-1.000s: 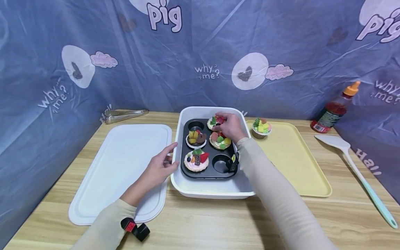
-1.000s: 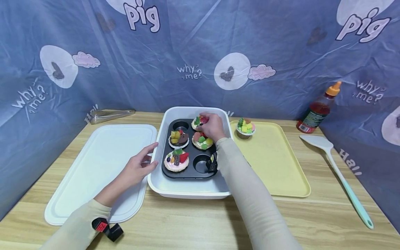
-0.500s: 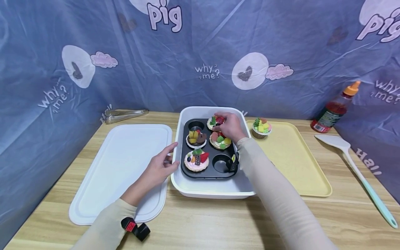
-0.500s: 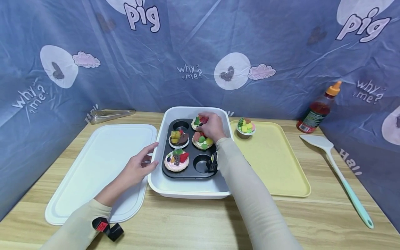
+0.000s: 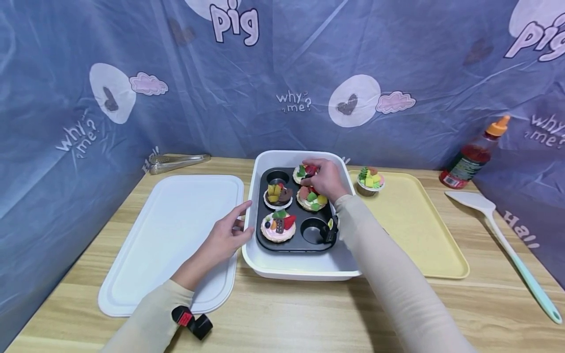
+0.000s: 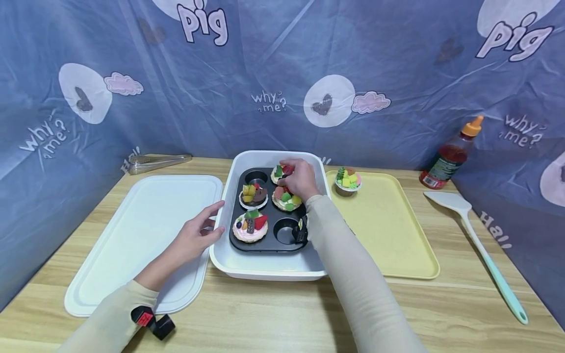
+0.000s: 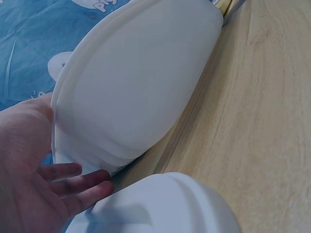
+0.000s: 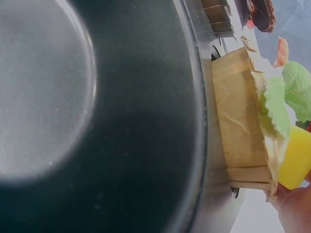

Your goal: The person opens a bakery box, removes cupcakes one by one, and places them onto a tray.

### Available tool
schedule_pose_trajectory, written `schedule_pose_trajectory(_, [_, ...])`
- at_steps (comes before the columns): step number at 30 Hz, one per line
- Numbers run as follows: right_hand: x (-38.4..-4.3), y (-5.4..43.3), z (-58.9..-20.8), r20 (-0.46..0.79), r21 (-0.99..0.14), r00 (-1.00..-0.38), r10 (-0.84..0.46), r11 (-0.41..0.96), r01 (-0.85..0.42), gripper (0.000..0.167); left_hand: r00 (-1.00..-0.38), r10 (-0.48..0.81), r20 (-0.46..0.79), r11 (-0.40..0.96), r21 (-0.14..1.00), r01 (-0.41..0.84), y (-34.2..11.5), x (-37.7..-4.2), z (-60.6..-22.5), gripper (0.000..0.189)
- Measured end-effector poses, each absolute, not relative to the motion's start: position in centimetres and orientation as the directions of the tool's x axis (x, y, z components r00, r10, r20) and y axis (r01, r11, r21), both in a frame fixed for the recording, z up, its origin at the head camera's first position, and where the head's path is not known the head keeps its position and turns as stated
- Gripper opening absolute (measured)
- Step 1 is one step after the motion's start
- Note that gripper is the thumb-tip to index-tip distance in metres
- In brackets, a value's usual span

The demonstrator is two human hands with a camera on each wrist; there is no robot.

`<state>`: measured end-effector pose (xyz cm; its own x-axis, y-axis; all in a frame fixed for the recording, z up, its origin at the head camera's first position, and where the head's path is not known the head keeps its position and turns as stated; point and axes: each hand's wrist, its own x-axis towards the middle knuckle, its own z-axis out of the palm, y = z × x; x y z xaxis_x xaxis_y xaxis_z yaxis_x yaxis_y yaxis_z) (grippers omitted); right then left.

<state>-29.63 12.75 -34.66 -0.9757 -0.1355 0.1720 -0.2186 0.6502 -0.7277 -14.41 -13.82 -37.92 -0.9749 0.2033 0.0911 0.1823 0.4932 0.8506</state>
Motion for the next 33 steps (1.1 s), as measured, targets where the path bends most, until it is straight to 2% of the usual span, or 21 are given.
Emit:
schedule_pose_trajectory(10, [-29.58,12.67,-34.62,0.171,-0.707,-0.976,-0.134,0.674,-0.217,0.055,-0.978,0.196,0.077,0.5,0.85,0.167,-13.79,-14.42,-37.88,0.065])
schedule_pose_trajectory(21, [-29.7,12.69,-34.61,0.169,-0.676,-0.976,-0.14,0.704,-0.218,0.068,-0.979,0.19,0.069,0.514,0.843,0.159,-13.74,-14.47,-37.86,0.066])
schedule_pose_trajectory(33, [-29.66,12.63,-34.6,0.192,-0.652,-0.969,-0.155,0.718,-0.244,0.068,-0.977,0.198,0.082,0.51,0.842,0.174,-13.77,-14.38,-37.78,0.064])
